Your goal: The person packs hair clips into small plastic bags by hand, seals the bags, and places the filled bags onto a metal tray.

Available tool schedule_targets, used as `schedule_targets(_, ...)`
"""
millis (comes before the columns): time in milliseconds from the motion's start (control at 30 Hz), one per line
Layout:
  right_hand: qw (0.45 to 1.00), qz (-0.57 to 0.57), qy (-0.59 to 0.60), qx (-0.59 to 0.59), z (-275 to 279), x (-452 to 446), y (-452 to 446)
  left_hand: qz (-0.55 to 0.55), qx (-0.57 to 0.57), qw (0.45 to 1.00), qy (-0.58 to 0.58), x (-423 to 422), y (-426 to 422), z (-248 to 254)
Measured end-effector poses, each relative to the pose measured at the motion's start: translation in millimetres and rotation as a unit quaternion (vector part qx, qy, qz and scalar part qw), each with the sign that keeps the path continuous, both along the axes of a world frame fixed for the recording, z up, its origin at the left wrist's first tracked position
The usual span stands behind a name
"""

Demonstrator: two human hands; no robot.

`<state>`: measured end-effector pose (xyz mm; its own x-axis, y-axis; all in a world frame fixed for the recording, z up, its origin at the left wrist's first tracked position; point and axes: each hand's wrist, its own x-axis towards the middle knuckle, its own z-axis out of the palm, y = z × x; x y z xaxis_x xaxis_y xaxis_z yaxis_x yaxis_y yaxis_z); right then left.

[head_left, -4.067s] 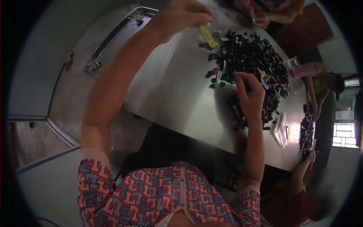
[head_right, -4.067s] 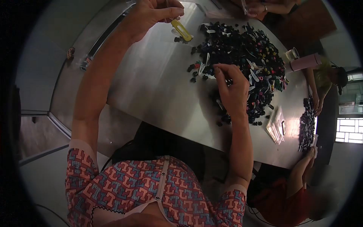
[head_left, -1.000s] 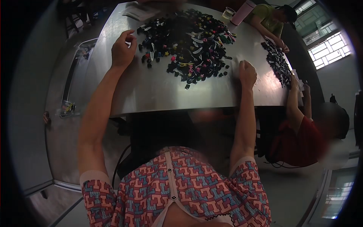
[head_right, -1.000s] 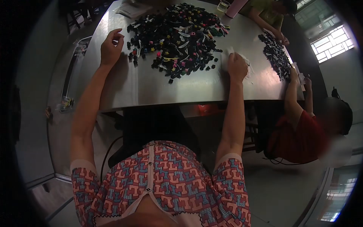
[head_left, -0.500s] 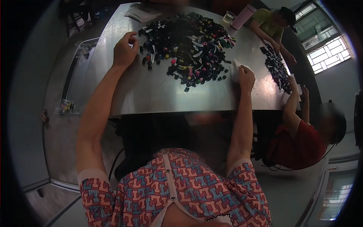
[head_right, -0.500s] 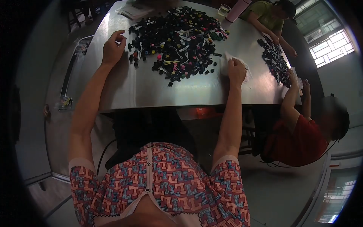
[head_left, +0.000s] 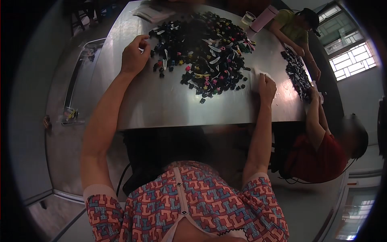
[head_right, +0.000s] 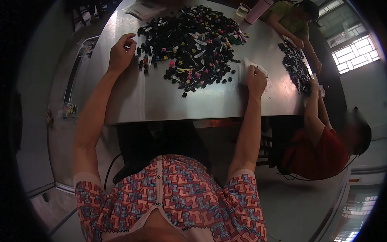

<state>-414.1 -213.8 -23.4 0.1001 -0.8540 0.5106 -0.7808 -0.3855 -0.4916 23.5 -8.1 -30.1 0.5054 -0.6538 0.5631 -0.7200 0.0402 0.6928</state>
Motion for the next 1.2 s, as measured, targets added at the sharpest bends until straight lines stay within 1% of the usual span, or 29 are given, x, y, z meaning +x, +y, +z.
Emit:
schedule_targets(100, 0.999, -0.008, 0.038, -0.012, -2, 0, 0, -0.016, -0.004, 1.000, -0.016, 1, 0, -1)
schedule_targets(167, 0.999, 0.021, -0.010, -0.040, 1, 5, 7, -0.016, 0.003, 1.000, -0.011, 2, 0, -2)
schedule_targets(200, 0.999, 0.022, -0.008, -0.039, 3, 6, 10, -0.016, 0.009, 1.000, -0.008, 1, 0, -2)
schedule_targets(267, 0.997, 0.051, 0.047, -0.023, 7, 9, 15, -0.013, 0.016, 1.000, -0.009, 1, 0, -2)
schedule_targets(300, 0.997, 0.052, 0.049, -0.022, 4, 8, 12, -0.013, 0.022, 1.000, -0.012, 1, 1, -2)
schedule_targets(367, 0.985, 0.025, 0.161, -0.052, -3, 5, 5, -0.013, 0.023, 1.000, -0.011, 0, 2, -2)
schedule_targets(400, 0.985, 0.025, 0.161, -0.051, -3, 5, 5, -0.014, 0.023, 1.000, -0.012, 0, 2, -1)
schedule_targets(467, 0.990, 0.012, 0.109, -0.085, -2, 2, 6, -0.015, 0.030, 0.999, -0.007, -1, 4, 1)
schedule_targets(500, 0.990, 0.011, 0.110, -0.085, -6, -3, 1, -0.015, 0.036, 0.999, -0.002, -1, 4, 0)
schedule_targets(567, 0.992, 0.021, 0.049, -0.118, -13, -10, -9, -0.017, 0.032, 0.999, -0.002, -2, 4, 1)
schedule_targets(600, 0.992, 0.019, 0.049, -0.118, -10, -10, -7, -0.019, 0.029, 0.999, -0.003, -1, 4, -1)
schedule_targets(667, 0.998, 0.012, -0.055, -0.036, -4, -9, -1, -0.020, 0.022, 0.999, -0.016, 0, 3, -3)
schedule_targets(700, 0.998, 0.011, -0.055, -0.036, -2, -9, -1, -0.021, 0.016, 0.999, -0.029, -1, 3, -3)
schedule_targets(767, 0.994, -0.017, -0.108, 0.021, 4, -7, 0, -0.020, 0.022, 0.999, -0.024, -2, 4, -2)
schedule_targets(800, 0.994, -0.018, -0.108, 0.020, 2, -7, -2, -0.018, 0.029, 0.999, -0.019, -3, 5, -1)
schedule_targets(833, 0.966, 0.033, -0.253, 0.045, -1, -7, -4, -0.018, 0.027, 0.999, -0.020, -3, 5, 0)
schedule_targets(867, 0.914, 0.083, -0.391, 0.068, -4, -8, -5, -0.016, 0.032, 0.999, -0.015, -4, 6, 1)
schedule_targets(900, 0.914, 0.083, -0.392, 0.066, 0, -7, -2, -0.015, 0.036, 0.999, -0.010, -5, 6, 2)
schedule_targets(967, 0.871, 0.101, -0.474, 0.083, 8, -8, 5, -0.013, 0.026, 1.000, -0.007, -7, 7, 4)
schedule_targets(1100, 0.855, 0.113, -0.501, 0.069, 19, -3, 4, -0.015, -0.015, 1.000, 0.005, -7, 7, 5)
schedule_targets(1133, 0.854, 0.118, -0.503, 0.068, 29, 5, 12, -0.011, -0.017, 1.000, 0.003, -6, 7, 4)
schedule_targets(1200, 0.895, 0.149, -0.421, 0.019, 49, 29, 32, -0.031, -0.017, 0.999, -0.001, -6, 7, 4)
